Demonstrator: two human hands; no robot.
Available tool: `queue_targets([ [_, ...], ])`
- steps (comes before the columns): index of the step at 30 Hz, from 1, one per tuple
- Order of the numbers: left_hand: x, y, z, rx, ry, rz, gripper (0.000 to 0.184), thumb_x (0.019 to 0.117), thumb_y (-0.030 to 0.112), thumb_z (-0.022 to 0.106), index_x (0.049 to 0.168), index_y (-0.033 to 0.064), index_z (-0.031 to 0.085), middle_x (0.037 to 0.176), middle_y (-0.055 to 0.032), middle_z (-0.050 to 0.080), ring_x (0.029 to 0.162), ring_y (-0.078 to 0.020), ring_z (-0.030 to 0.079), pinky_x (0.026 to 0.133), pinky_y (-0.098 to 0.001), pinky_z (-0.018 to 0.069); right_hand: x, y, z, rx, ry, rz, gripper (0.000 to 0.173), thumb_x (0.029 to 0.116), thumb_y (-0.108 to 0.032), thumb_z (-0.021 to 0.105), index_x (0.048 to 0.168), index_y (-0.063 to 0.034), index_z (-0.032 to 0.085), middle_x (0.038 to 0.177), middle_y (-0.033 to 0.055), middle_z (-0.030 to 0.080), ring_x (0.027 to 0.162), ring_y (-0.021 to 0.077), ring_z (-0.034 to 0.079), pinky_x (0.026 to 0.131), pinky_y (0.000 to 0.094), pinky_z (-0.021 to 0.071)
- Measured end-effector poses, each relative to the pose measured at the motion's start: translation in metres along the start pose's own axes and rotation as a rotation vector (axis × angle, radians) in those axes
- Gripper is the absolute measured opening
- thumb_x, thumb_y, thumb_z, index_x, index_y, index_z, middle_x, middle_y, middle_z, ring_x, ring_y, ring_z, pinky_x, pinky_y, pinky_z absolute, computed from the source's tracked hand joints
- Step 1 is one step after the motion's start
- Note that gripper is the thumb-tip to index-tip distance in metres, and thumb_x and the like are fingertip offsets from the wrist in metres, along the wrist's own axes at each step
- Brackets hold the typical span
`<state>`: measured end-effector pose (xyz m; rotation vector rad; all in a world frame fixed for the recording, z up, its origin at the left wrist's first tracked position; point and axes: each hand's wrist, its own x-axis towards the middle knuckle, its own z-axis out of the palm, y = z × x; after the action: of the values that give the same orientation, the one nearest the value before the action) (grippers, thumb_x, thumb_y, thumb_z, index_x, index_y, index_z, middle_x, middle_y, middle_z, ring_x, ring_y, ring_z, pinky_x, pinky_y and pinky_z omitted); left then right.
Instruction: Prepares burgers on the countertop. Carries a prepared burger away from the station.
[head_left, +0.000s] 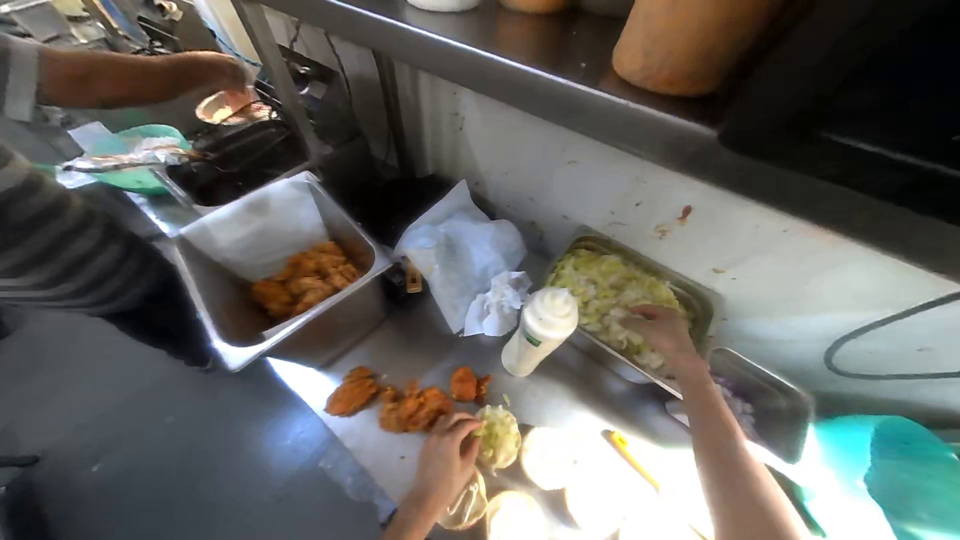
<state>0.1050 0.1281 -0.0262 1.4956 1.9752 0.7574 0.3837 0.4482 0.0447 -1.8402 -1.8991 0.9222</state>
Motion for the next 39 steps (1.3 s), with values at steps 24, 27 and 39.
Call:
queue_targets([
  [24,0.019,0.069,0.018,0.132,-0.475,0.145,0.046,0.1019,0.033,0.058,0.143,0.0125,0.059,0.141,-0.0137,0.060,0.123,-0.0317,0.063,0.102,-0.0504,0.0508,-0.207,0.005,0.094,-0.115,-0.320,-0.089,0.030,0.0967,-0.020,0.067,0.124,-0.0088,0.073,0.123,0.0131,0.072,0.115,0.0283,0.067,0.104,0.0484,0.0500],
  [27,0.023,0.069,0.024,0.159,-0.470,0.181,0.045,0.1018,0.033,0.057,0.142,0.0119,0.060,0.142,-0.0138,0.059,0.124,-0.0319,0.062,0.102,-0.0498,0.0503,-0.216,0.017,0.095,-0.045,-0.231,-0.108,0.026,0.0952,-0.014,0.066,0.118,-0.0053,0.075,0.114,0.0150,0.074,0.106,0.0284,0.070,0.098,0.0482,0.0532],
  [39,0.011,0.048,0.032,0.204,-0.406,0.425,0.031,0.1026,0.029,0.056,0.107,0.0056,0.075,0.129,-0.0148,0.067,0.118,-0.0326,0.065,0.103,-0.0479,0.0497,-0.213,0.018,0.107,0.002,-0.216,-0.144,0.024,0.0969,-0.015,0.064,0.115,-0.0056,0.076,0.112,0.0115,0.075,0.105,0.0236,0.071,0.098,0.0448,0.0544],
])
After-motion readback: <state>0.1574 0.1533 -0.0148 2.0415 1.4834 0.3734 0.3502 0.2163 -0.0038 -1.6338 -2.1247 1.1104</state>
